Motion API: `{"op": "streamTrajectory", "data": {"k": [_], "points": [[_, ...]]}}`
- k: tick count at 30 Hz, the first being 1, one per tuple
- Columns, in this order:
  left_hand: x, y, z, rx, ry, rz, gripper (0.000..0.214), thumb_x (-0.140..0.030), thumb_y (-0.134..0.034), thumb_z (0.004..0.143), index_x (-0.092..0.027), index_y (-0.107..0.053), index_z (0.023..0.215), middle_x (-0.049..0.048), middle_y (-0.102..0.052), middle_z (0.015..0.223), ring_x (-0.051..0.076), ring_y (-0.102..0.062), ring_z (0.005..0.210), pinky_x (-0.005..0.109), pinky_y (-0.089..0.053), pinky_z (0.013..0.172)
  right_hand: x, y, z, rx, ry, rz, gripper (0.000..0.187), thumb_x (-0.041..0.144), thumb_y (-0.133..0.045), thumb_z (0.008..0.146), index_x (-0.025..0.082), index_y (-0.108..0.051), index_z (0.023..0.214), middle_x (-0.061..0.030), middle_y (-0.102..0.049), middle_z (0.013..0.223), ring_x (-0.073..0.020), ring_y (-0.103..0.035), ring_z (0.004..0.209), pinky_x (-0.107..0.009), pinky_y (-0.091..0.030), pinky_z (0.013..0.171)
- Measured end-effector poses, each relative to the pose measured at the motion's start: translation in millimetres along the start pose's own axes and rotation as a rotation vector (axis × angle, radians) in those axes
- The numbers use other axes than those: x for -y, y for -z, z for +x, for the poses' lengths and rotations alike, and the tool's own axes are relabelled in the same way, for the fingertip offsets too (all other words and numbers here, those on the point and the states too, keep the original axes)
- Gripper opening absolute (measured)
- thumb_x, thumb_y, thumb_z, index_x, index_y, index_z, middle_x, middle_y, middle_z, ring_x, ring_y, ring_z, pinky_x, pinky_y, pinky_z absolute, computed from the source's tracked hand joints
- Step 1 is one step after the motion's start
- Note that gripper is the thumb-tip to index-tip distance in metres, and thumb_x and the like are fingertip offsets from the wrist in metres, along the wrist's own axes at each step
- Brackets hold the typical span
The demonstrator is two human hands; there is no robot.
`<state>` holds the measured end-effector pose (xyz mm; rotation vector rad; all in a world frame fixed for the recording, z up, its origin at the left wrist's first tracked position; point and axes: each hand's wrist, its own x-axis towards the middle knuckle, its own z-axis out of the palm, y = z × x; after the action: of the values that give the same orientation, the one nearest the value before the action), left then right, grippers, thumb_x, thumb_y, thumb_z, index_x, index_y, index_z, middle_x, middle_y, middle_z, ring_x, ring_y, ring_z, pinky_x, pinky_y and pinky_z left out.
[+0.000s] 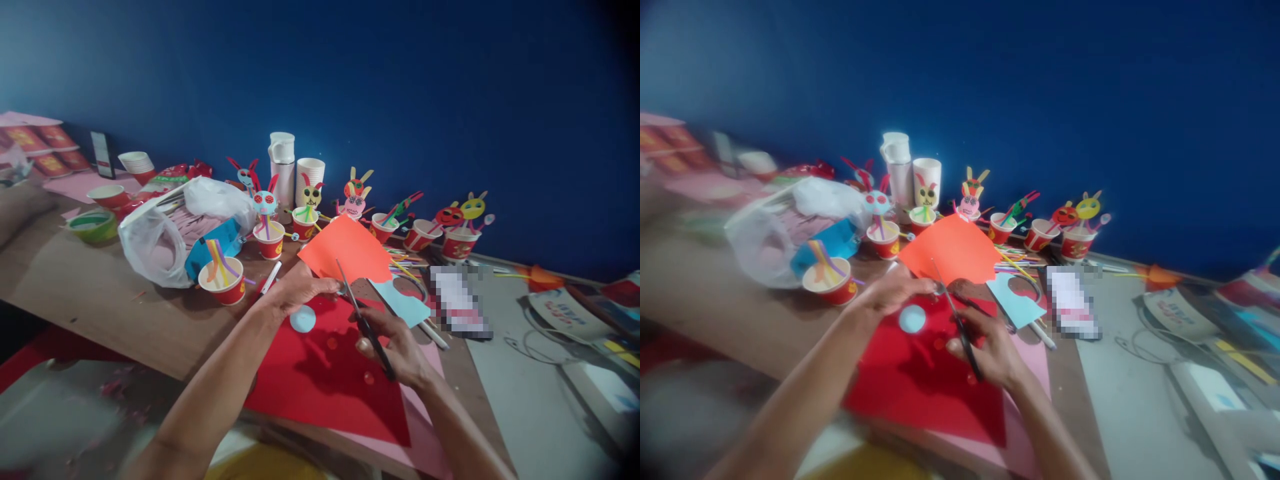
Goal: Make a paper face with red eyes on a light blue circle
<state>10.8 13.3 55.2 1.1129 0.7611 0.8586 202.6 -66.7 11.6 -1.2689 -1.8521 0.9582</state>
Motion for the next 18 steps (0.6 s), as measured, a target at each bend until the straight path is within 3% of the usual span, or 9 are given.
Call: {"op": "streamTrajectory", "data": {"k": [11,18], "points": [[-1.0,2.3,-0.6,0.072,-0.036,0.000,0.031,-0.021,-0.074,0.060,-0.010,-0.060,0.085,0.0053,-0.065,0.076,0.014,-0.060,0.066,0.027,-0.052,0.059,0.1,-3.4,-0.3,0.150,-0.035,0.341,0.036,0.046,-0.053,0.077,0.016,-0.052,0.097,0.0030,-0.047,0.062,-0.0097,-0.045,0.050,-0.022,-0.037,0.046],[-0.1,-0.6,-0.6,0.055,-0.044,-0.060,0.036,-0.017,-0.075,0.057,-0.009,-0.061,0.089,0.0059,-0.065,0.075,0.015,-0.061,0.064,0.028,-0.053,0.059,1.3,-8.9,-0.5,0.127,-0.053,0.411,0.041,0.050,-0.056,0.075,0.018,-0.051,0.100,0.0026,-0.050,0.063,-0.0097,-0.046,0.052,-0.023,-0.038,0.049]]}}
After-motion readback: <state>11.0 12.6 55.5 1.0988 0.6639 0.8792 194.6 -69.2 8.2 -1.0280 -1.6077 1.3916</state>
